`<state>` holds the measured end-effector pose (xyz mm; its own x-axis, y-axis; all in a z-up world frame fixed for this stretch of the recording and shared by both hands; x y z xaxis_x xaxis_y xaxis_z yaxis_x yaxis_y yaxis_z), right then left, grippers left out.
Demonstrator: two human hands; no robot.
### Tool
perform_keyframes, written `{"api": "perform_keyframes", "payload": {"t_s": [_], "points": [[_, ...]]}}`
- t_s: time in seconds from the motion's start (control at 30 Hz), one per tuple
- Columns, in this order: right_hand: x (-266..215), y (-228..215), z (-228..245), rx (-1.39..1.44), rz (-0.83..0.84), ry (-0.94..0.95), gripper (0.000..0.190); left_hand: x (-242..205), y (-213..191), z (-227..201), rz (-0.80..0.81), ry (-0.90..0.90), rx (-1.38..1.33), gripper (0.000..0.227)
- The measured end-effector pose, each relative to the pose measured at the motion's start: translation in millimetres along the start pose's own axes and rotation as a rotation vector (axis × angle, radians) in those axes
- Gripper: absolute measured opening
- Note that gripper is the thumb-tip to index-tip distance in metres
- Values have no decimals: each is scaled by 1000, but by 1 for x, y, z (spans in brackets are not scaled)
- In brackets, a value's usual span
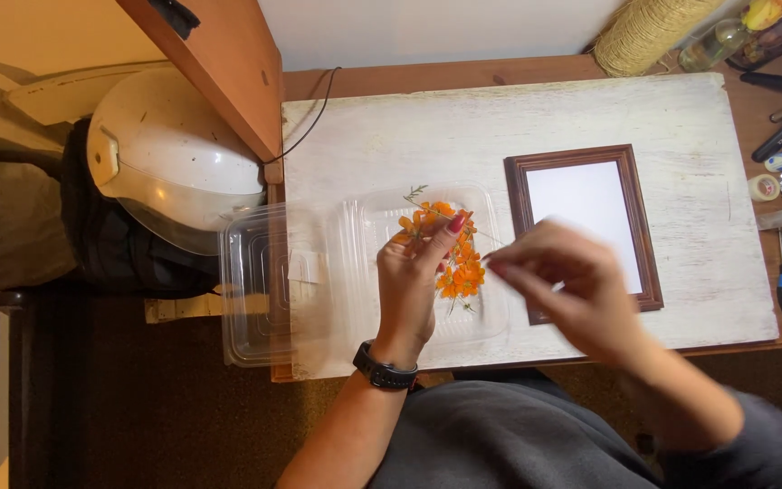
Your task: Arranging and placing dried orange flowers inside a wooden picture frame with a white background and glass/acrylic insert.
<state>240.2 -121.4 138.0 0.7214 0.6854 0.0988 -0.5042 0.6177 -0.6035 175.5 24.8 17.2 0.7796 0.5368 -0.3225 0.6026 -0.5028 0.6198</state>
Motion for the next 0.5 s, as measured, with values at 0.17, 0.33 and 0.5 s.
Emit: {"api": "perform_keyframes", "payload": {"t_s": [0.17, 0.33, 0.5], "points": [[29, -68, 31, -599, -168, -418, 9, 2, -7, 18, 84, -211, 81, 19], [7, -54, 18, -719, -72, -759, 15, -11, 10, 52, 149, -600, -129, 18], [-30, -38, 1, -536, -96, -829, 16, -20, 33, 69, 306, -673, -154, 12]]}}
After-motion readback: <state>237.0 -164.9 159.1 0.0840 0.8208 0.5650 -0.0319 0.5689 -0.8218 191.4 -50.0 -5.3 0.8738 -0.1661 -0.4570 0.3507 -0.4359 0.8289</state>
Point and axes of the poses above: each hand's wrist, its own x-axis towards the middle knuckle, its own y-axis out of the palm, z = x × y, the point moved 10 cm from there along x, towards the middle knuckle, and after that the axes turned 14 degrees about -x, right-handed, at the moved point
